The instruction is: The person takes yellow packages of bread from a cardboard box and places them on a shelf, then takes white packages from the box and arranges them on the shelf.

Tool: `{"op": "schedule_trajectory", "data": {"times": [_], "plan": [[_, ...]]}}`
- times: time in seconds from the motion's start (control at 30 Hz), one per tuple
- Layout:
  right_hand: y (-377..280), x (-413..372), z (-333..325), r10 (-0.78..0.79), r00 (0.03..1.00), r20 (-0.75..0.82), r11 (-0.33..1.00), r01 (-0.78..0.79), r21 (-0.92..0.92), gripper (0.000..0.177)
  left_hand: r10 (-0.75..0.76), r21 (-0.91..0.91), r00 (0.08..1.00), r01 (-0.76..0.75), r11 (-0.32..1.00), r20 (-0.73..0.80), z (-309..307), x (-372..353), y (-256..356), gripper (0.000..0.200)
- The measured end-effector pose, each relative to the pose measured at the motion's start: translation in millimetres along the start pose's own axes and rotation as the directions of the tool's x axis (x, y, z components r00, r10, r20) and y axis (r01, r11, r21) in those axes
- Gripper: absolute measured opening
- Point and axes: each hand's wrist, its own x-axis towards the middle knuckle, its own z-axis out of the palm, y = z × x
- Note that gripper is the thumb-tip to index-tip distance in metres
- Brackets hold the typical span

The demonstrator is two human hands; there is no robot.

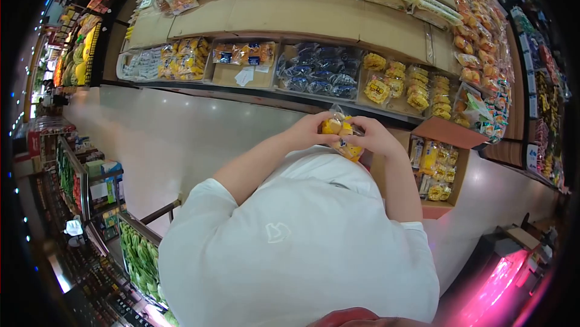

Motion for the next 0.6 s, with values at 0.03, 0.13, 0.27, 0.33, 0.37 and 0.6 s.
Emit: {"op": "schedule_trajectory", "data": {"times": [0.03, 0.13, 0.27, 0.33, 0.37, 0.6], "plan": [[9.7, 0.7, 4.5, -0.04, 0.999, 0.017, 0.999, 0.04, -0.001, 0.039, -0.035, -0.062, 0.999, 0.034, 0.998, -0.02, 3.9, -7.5, -6.6, 0.047], [29.2, -5.2, 19.8, -0.002, 1.0, 0.008, 0.994, 0.001, 0.114, 0.033, -0.103, -0.221, 0.986, 0.073, 0.972, -0.127, 16.5, -30.8, -24.1, 0.044], [45.6, -12.8, 35.3, -0.013, 0.997, 0.08, 0.89, -0.025, 0.455, 0.027, -0.203, -0.33, 0.923, 0.09, 0.94, -0.328, 24.4, -55.3, -39.0, 0.036], [55.6, -13.0, 39.2, -0.005, 0.999, 0.054, 0.901, -0.019, 0.434, 0.026, -0.191, -0.306, 0.896, 0.066, 0.95, -0.402, 21.6, -66.7, -43.4, 0.032], [63.7, -10.4, 42.0, -0.099, 0.995, 0.031, 0.903, 0.076, 0.423, 0.032, -0.208, -0.303, 0.875, 0.075, 0.95, -0.437, 19.6, -72.5, -44.3, 0.033], [60.2, -10.6, 59.0, -0.111, 0.994, -0.008, 0.681, 0.082, 0.727, 0.062, -0.189, -0.359, 0.808, -0.029, 0.933, -0.558, 20.2, -97.5, -43.6, 0.031]]}}
